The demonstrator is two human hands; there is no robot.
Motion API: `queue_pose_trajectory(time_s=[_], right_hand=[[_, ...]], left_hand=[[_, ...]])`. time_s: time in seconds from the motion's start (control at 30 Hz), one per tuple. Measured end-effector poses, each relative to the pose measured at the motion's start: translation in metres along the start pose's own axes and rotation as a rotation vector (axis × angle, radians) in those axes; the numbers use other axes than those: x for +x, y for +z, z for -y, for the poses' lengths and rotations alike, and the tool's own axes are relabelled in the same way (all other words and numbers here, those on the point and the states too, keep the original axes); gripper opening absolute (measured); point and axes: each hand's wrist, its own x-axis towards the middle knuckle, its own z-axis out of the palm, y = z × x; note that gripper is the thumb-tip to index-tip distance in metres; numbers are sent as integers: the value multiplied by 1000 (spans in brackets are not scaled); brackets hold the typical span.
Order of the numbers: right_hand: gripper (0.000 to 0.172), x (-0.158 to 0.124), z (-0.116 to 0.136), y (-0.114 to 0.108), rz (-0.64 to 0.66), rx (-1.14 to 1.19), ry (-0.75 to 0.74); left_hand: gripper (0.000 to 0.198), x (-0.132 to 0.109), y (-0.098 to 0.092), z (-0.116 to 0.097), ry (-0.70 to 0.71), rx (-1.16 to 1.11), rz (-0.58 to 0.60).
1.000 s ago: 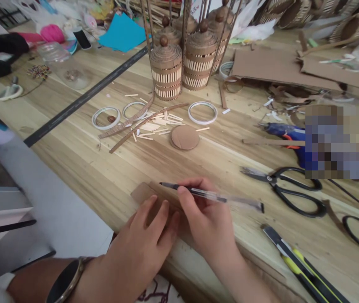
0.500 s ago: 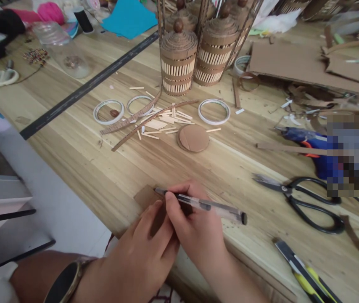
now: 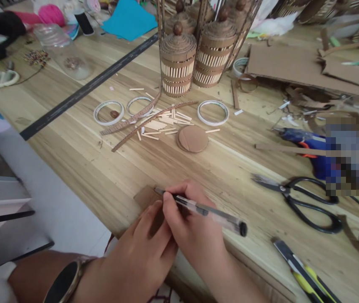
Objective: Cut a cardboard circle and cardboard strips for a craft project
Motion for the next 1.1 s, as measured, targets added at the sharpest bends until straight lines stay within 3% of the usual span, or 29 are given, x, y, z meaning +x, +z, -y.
queue_pose_trajectory(time_s=[0.37,0.57,0.9,1.03,1.1], right_hand=[[17,3,-1,-4,-1,-27,-55],[15,1,-2,-2,68,-11,-59],[20,-10,-5,-32,36,-28,-35],[7,-29,-10,-51,-104,-85,13],[9,-45,-14,-61,-156,-115,79]], left_hand=[[34,-4,3,-3,-10,-13,16],[37,-1,-1,-2,-7,1,21],[33,0,-2,0,27,12,15],[32,-1,-4,1,64,30,34],[33,-1,-5,2,83,26,53]])
